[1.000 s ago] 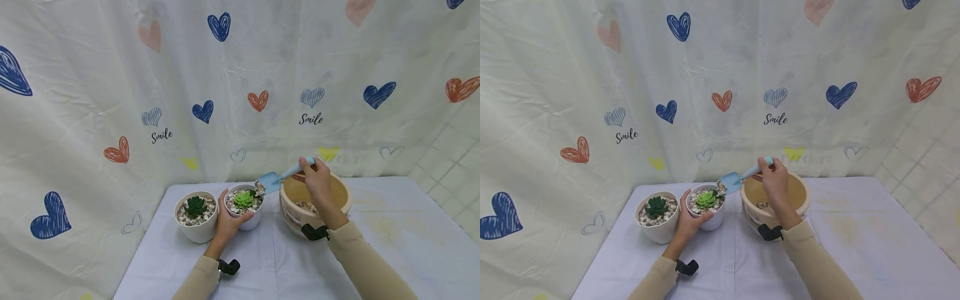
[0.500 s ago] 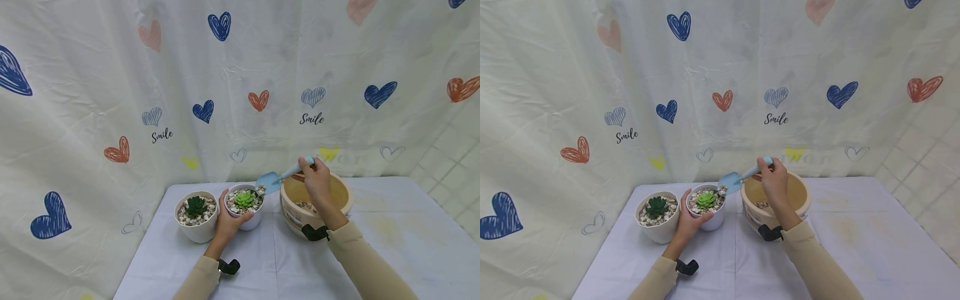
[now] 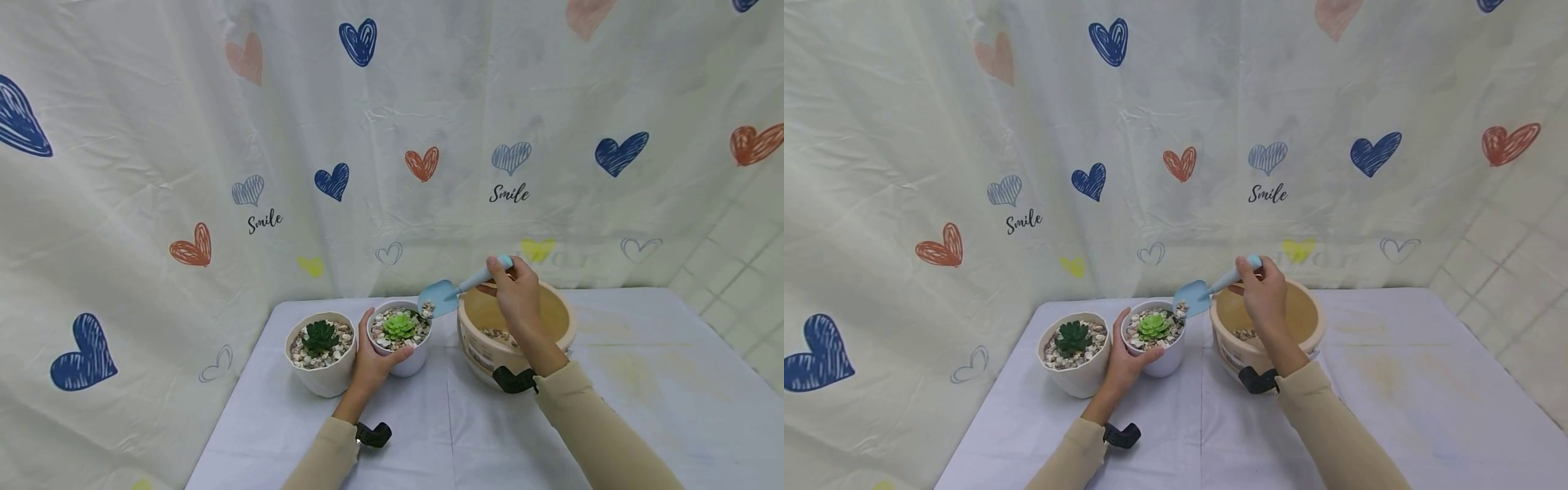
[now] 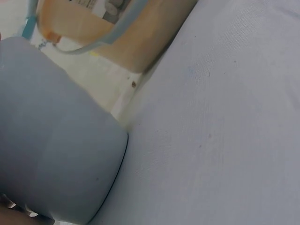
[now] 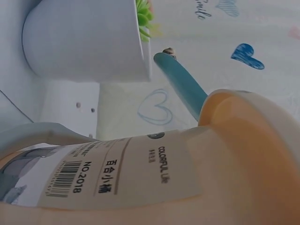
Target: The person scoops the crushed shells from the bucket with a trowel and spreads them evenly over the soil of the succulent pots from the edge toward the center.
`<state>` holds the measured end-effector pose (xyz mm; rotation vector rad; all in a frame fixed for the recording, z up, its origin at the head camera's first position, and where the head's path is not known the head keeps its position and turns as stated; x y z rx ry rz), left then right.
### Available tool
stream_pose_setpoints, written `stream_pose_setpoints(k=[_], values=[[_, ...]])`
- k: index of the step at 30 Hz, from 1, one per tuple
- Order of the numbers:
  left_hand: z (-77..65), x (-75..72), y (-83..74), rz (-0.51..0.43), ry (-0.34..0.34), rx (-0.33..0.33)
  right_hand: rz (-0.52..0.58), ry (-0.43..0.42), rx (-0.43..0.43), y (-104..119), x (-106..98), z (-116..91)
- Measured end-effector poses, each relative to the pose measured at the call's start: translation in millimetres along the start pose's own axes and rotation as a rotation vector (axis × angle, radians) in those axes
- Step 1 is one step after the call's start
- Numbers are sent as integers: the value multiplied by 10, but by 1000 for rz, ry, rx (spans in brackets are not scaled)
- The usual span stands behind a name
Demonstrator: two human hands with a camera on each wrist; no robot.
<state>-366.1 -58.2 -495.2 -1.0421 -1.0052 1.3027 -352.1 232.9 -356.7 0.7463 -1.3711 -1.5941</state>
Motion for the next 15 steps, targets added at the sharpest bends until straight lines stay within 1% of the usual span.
stream_pose_setpoints(k=[6, 12, 15], values=[[2, 10, 15, -31, 16, -14, -19, 2, -29, 40, 0, -28], [1, -8, 46, -26, -1, -19, -49, 19, -70, 36, 10, -37], [0, -7, 58, -22, 8, -19, -55, 30, -84, 29, 19, -38]])
Point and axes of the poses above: each hand's wrist, its own z-axis towards the middle knuckle, its own x-axis out of the palm, y = z × x, the point moved 8 cm from there along z, towards the middle knuckle, and after that the axes turned 6 degrees about -y, right-handed, at the moved point
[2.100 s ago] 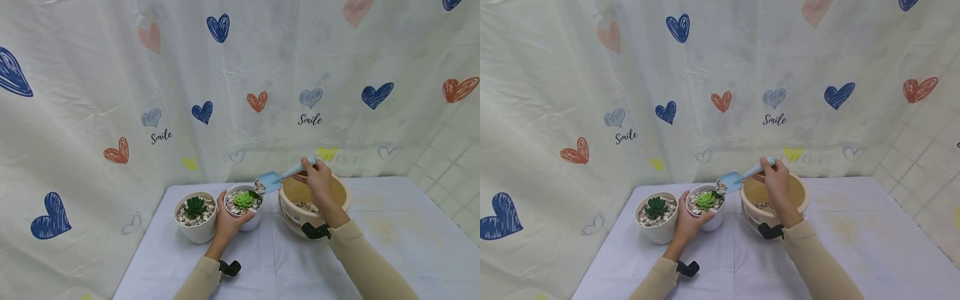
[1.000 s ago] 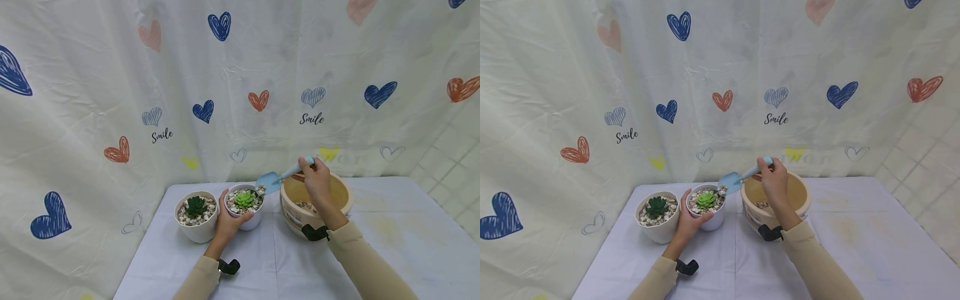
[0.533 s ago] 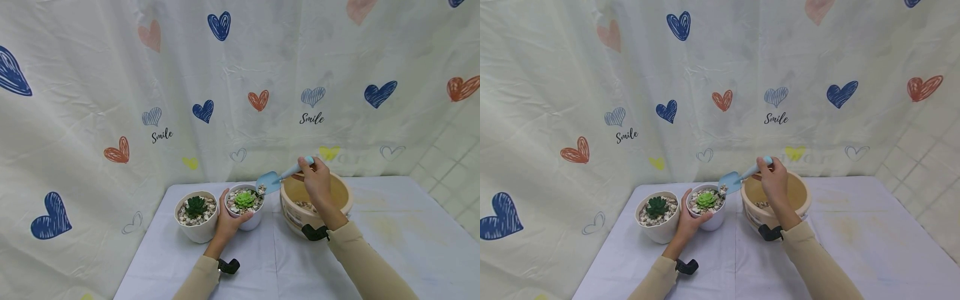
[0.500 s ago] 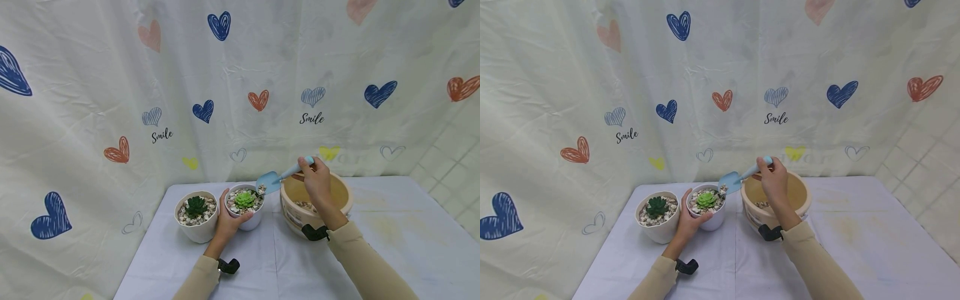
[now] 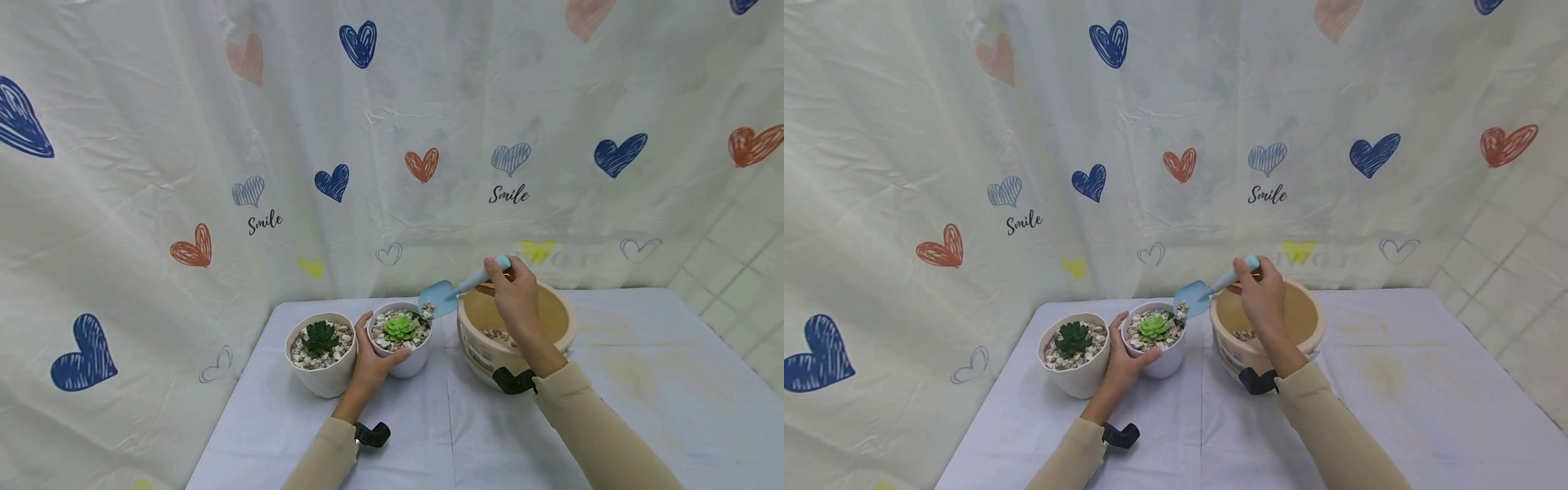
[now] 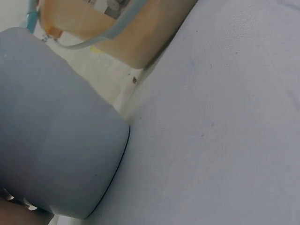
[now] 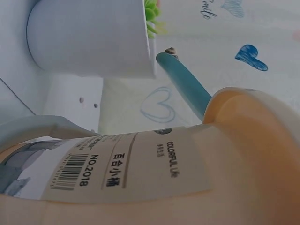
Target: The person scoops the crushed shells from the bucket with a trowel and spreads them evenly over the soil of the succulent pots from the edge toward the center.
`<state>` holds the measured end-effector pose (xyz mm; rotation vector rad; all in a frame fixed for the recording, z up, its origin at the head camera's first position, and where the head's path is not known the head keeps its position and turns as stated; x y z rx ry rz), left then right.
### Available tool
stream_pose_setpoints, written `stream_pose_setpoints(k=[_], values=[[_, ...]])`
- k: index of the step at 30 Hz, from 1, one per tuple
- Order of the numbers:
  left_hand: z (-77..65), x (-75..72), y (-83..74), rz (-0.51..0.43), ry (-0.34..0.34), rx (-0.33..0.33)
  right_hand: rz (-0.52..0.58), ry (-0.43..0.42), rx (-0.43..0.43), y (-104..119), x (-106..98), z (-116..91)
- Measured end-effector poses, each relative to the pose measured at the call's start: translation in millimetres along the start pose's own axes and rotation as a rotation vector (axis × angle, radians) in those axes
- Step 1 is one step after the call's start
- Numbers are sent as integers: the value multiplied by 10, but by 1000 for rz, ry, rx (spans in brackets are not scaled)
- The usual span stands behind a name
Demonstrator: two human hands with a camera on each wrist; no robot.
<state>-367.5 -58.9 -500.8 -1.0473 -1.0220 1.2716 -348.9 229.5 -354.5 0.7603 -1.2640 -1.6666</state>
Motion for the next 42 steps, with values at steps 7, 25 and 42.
stream_pose_setpoints(k=[7, 25, 42], values=[[8, -4, 30, 17, 19, -6, -8, 11, -25, 20, 18, -5], [33, -3, 31, -44, 52, 14, -10, 41, -133, 84, 66, -21], [16, 6, 4, -50, 57, -1, 45, 153, -169, 144, 172, -54]])
Point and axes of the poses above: each hand's wrist, its own z-axis towards the middle knuckle, its own x-axis out of the palm, y = z × x, the point moved 8 cm from there along z, towards the middle knuckle, and after that the axes turned 6 degrees about -y, right-handed, at the moved point
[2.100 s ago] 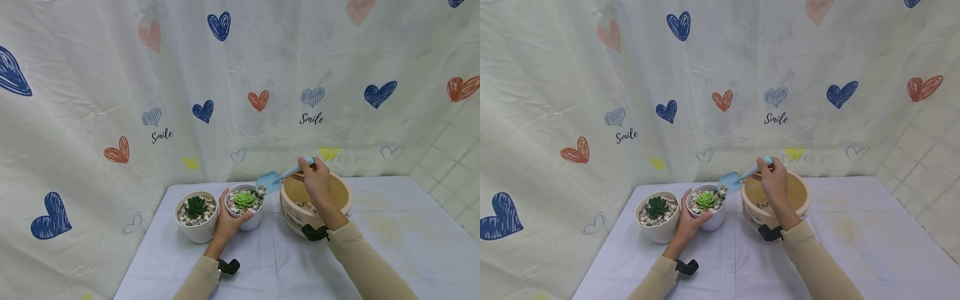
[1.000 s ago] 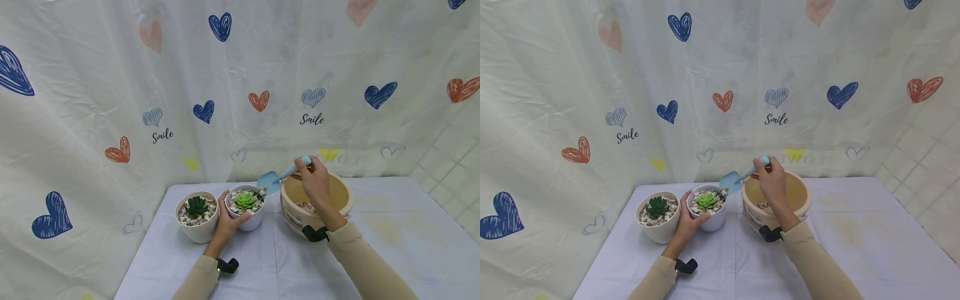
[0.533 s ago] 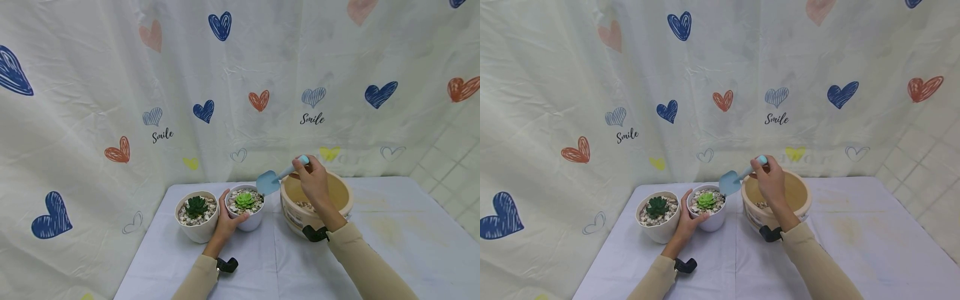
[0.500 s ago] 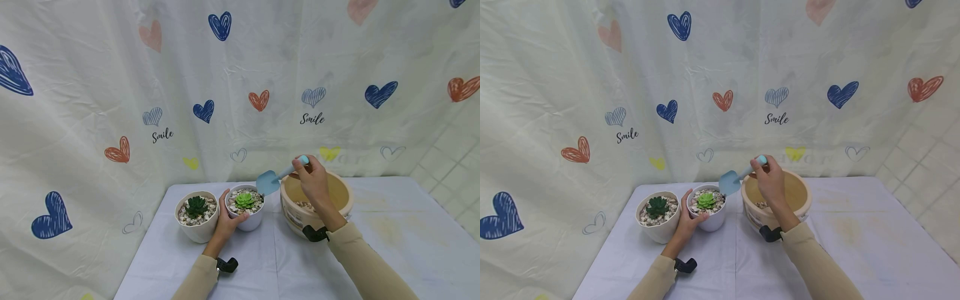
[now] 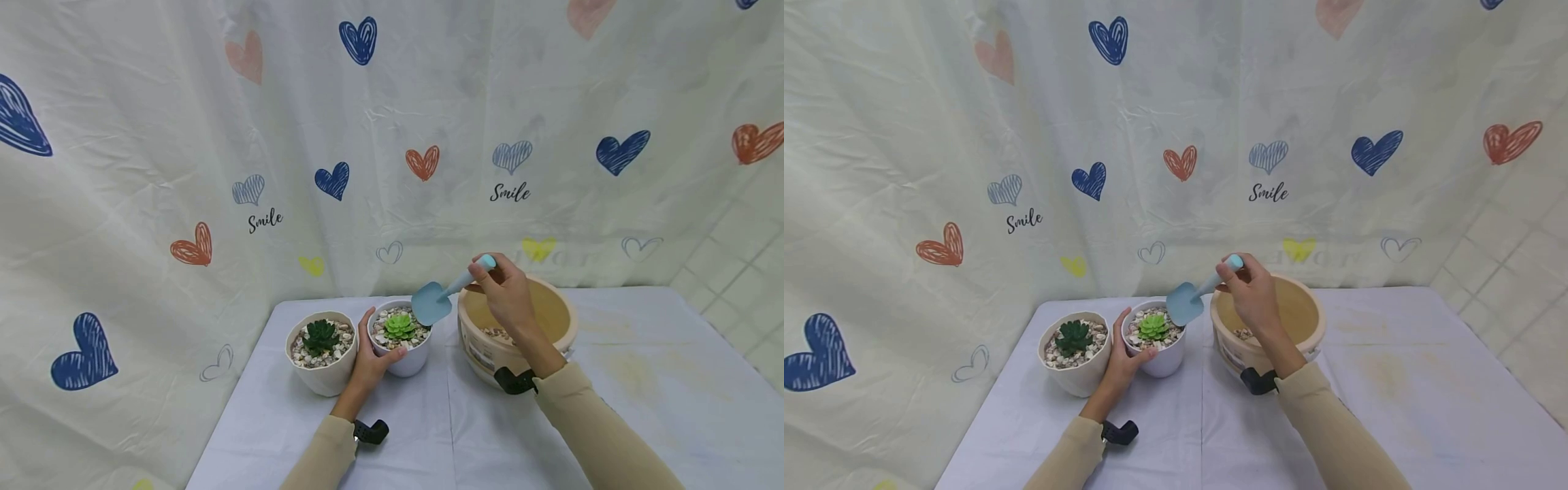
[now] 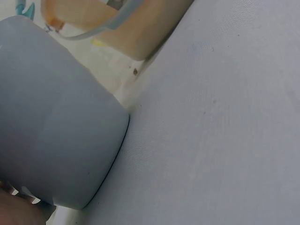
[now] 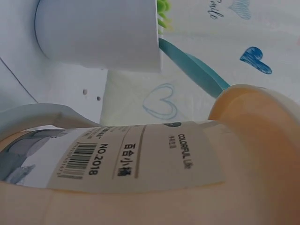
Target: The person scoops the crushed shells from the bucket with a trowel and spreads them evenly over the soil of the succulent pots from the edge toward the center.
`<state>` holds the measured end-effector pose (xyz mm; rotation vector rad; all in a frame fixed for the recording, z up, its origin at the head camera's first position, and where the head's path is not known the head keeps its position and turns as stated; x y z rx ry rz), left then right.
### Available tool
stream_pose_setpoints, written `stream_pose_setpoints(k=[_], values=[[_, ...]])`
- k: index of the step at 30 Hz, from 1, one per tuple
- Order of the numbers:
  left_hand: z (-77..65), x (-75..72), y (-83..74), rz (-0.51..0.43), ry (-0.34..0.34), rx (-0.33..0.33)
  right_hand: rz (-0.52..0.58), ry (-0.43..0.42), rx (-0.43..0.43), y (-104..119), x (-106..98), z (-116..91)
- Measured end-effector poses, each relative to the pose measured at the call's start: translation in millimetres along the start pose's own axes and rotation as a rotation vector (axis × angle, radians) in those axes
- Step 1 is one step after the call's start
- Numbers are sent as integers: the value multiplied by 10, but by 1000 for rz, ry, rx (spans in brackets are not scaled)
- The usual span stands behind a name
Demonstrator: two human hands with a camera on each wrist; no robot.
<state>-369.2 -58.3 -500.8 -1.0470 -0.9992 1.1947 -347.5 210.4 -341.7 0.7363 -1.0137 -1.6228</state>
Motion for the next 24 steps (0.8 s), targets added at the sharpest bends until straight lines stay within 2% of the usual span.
stream_pose_setpoints(k=[10, 20, 24], values=[[13, -12, 17, 14, -3, 5, -27, -94, -14, 39, -81, 6], [21, -21, -29, -4, -11, 40, 15, -198, -15, 30, -177, 12], [-19, -9, -79, 18, -46, 63, 68, -239, -28, 25, -225, 26]])
Point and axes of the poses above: each hand's wrist, its own z-axis towards the middle knuckle, its own x-axis out of the palm, y = z × x, the point moved 8 cm from there along z, towards the middle knuckle, and after that the axes turned 6 degrees about -y, right-handed, at the moved point
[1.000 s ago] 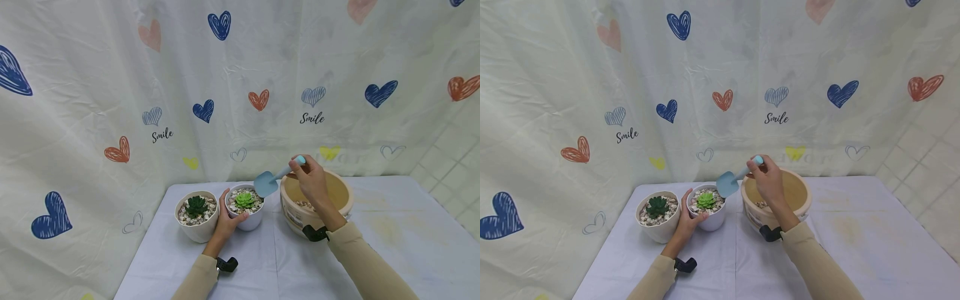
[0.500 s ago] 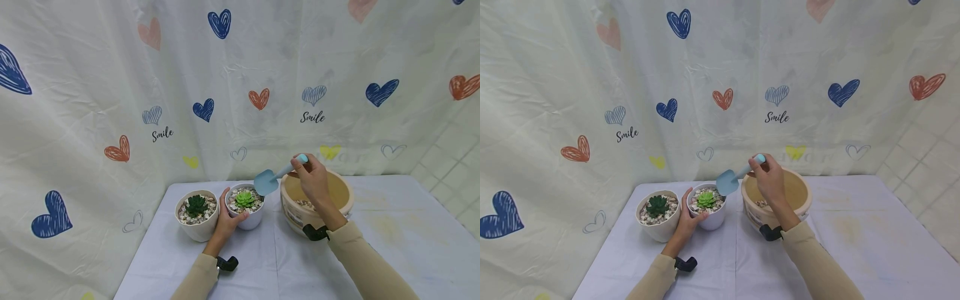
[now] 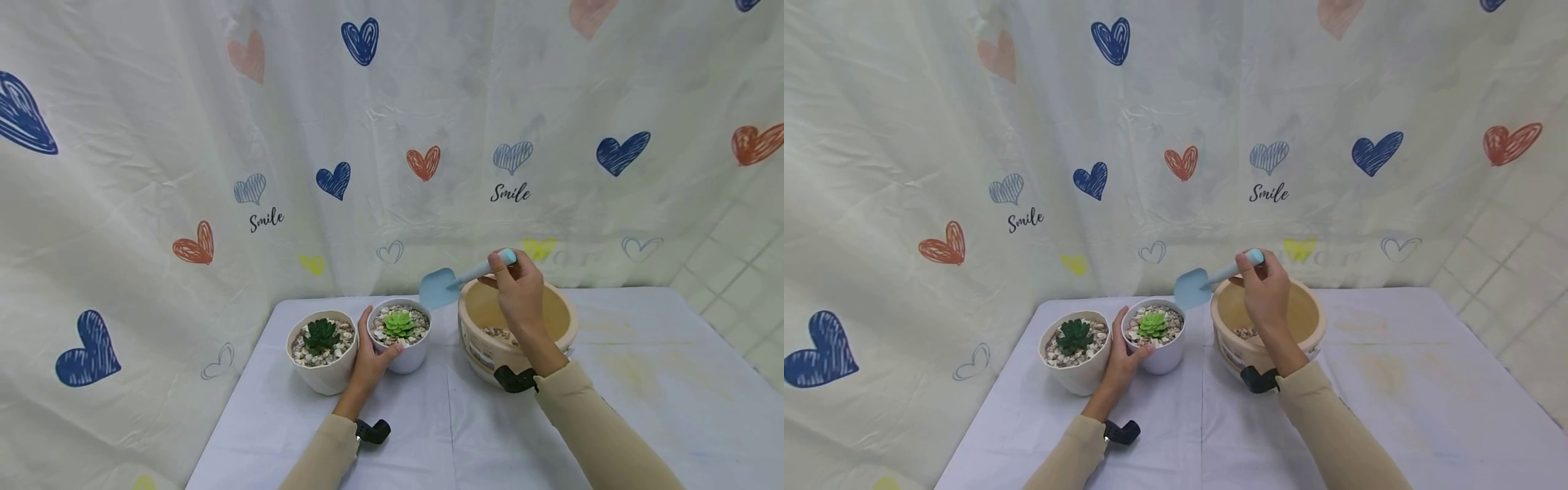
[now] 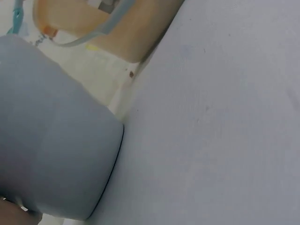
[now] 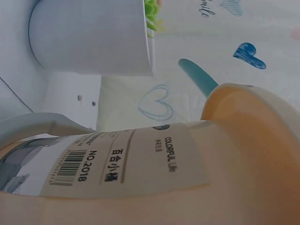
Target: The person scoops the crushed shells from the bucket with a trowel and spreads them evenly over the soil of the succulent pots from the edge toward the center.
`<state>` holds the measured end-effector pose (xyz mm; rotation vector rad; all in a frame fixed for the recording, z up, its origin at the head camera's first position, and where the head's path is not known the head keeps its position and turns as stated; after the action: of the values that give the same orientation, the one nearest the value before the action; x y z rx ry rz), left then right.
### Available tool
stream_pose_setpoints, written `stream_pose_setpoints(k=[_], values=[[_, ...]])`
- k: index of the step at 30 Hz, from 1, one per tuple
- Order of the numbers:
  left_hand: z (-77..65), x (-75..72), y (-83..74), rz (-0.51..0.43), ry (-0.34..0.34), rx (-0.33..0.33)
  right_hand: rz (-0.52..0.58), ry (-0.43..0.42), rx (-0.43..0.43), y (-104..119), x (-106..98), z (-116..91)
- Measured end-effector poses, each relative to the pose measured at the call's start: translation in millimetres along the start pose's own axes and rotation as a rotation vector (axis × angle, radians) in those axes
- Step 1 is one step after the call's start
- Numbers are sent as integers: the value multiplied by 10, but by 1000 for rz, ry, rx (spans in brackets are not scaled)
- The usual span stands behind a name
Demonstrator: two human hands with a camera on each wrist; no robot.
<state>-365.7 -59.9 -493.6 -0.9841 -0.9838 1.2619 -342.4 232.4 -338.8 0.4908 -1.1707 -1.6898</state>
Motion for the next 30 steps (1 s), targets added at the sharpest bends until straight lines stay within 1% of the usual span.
stream_pose_setpoints(k=[2, 4, 6, 9, 12, 15, 17, 19, 21, 23, 25, 27, 28, 30], values=[[-25, 19, -46, 35, -27, 29, 28, -26, -9, 8, -31, 12], [-52, 42, -110, 97, -63, 61, 52, -58, -21, 22, -71, 23], [-82, 74, -200, 166, -95, 109, 88, -94, -36, 43, -120, 33], [-135, 130, -370, 314, -148, 203, 161, -149, -52, 80, -214, 39], [-198, 205, -553, 459, -186, 327, 239, -186, -58, 130, -334, 31], [-264, 295, -712, 550, -202, 440, 293, -207, -52, 209, -488, 17], [-308, 366, -807, 572, -196, 513, 314, -223, -49, 270, -613, 11], [-361, 438, -899, 562, -181, 586, 332, -243, -33, 310, -746, 10], [-415, 505, -971, 533, -163, 652, 331, -263, -9, 318, -877, 6], [-469, 579, -1018, 492, -131, 699, 309, -276, 25, 293, -993, 0], [-508, 657, -1024, 443, -82, 700, 248, -271, 66, 247, -1080, -4], [-530, 754, -1005, 393, -17, 668, 169, -252, 106, 194, -1136, -6], [-532, 807, -981, 371, 20, 632, 116, -234, 123, 168, -1150, -5], [-523, 912, -921, 331, 83, 535, 8, -180, 147, 119, -1145, -2]])
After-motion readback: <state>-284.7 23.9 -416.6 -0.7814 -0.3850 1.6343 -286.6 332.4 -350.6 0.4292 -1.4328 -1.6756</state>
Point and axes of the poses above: each hand's wrist, its own z-axis towards the middle knuckle, its own x-axis out of the palm, y = z × x, the point moved 8 cm from there along z, towards the middle knuckle, and after that the axes turned 6 degrees about -y, right-handed, at the moved point
